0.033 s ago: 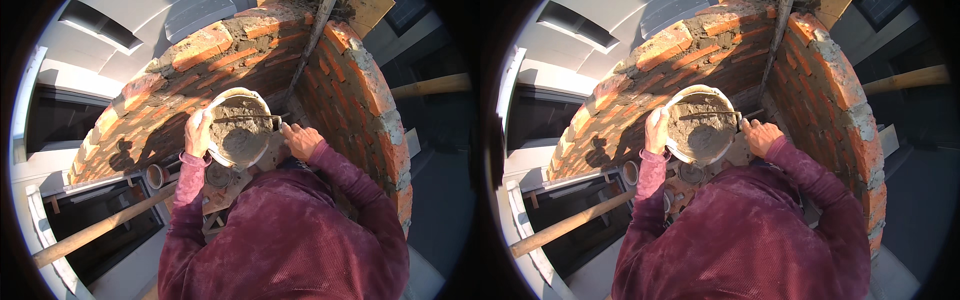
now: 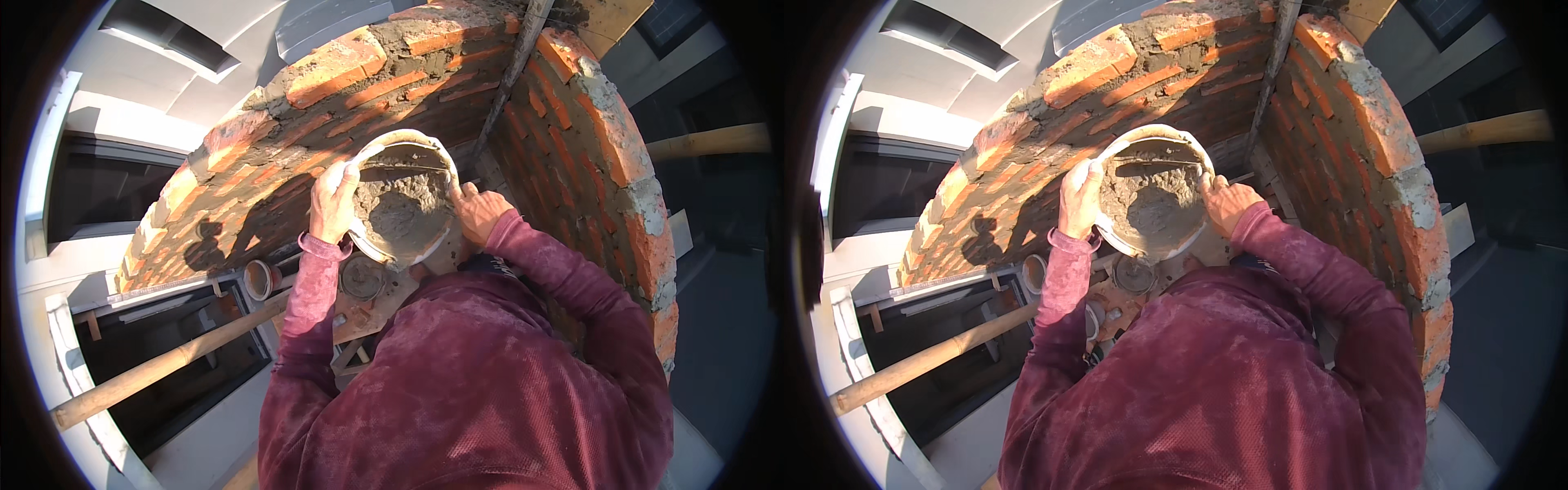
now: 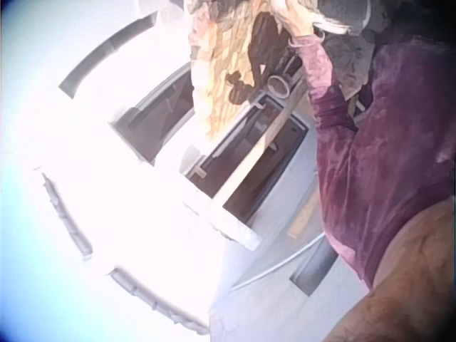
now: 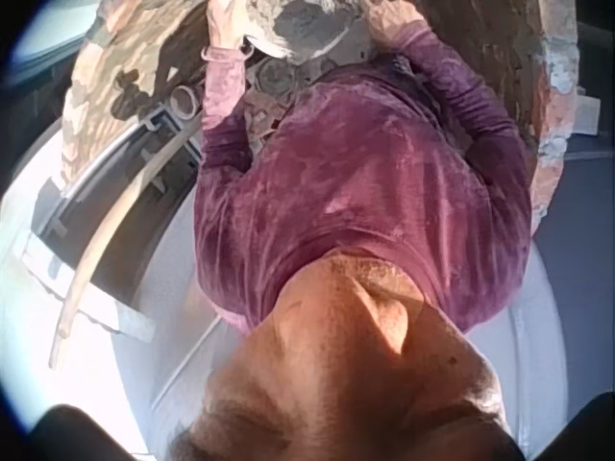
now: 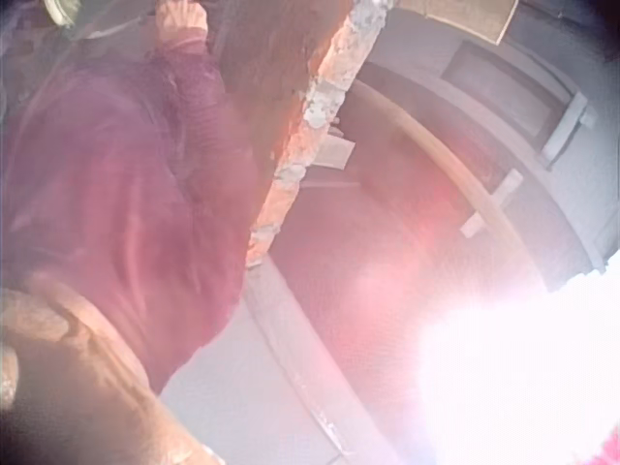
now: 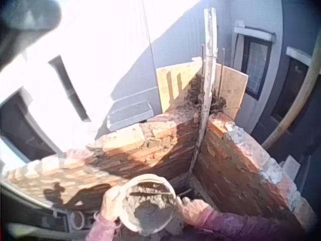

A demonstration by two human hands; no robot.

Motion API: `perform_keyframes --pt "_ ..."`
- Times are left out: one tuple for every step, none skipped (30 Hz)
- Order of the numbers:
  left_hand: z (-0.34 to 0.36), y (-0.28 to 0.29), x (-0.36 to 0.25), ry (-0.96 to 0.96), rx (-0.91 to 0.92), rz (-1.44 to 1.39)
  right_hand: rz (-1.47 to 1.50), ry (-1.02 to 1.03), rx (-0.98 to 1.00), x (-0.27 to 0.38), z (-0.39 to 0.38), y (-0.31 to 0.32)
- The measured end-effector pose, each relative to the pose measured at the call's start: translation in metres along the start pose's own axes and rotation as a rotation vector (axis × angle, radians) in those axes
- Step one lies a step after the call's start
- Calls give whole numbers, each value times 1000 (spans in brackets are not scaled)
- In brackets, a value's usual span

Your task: The person scoops mortar from a bucket using a trowel and applies it to the joints of a brick wall. They repeatedly transfer mortar from the bucket to the wall, smoothing the surface between bricks.

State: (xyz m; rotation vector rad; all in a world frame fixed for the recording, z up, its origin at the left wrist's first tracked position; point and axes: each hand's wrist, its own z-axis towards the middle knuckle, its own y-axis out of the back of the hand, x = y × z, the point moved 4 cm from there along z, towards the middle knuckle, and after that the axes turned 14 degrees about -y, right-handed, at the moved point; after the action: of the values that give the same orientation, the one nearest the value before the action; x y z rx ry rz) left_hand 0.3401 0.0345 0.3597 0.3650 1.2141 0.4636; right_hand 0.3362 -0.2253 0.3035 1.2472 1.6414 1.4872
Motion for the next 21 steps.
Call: perform_keyframes --pt "0 2 -3 -4 -10 16 -10 61 -77 15 3 -9" --pt "0 4 -5 -13 -13 29 -18 114 -157 25 0 -15" --pt "1 4 -7 -24 -13 38 -12 188 -46 28 -7 -16" --pt "1 4 -7 -34 -6 49 19 177 71 28 -14 -10" --pt "2 4 -7 -47 4 58 50 162 186 26 -22 1" --pt "6 -3 -8 -69 24 54 79 129 301 19 -29 7" --pt "8 -7 -21 -66 45 61 153 139 370 7 -28 7" --pt "9 -13 -30 -87 55 48 173 82 319 -5 -35 12" --pt "10 -16 -38 -108 67 41 198 28 267 -13 -44 19" --pt "13 -20 -45 -134 84 26 220 -37 213 -23 -53 21" --pt "15 -23 -45 -50 165 54 275 -44 216 -32 -54 16" --pt "19 -27 -53 -101 160 25 348 -73 289 -37 -52 14" --pt "21 -32 -61 -150 155 -3 421 -101 361 -40 -51 12" --pt "24 -37 -67 -178 157 -36 495 -127 433 -42 -50 10" --pt "24 -39 -70 -200 155 -65 723 -350 793 -33 -51 33" --pt "27 -43 -73 -206 176 -102 741 -350 864 -27 -53 34" --pt "29 -46 -76 -213 189 -133 758 -348 935 -23 -57 34" --pt "30 -48 -80 -218 199 -160 774 -340 1008 -18 -60 32" --pt "30 -49 -83 -225 202 -182 889 -342 1000 -13 -60 28" --pt "30 -48 -86 -226 205 -195 1050 -323 1010 -12 -61 19" --pt "29 -48 -88 -224 212 -207 1214 -298 1018 -10 -60 13"
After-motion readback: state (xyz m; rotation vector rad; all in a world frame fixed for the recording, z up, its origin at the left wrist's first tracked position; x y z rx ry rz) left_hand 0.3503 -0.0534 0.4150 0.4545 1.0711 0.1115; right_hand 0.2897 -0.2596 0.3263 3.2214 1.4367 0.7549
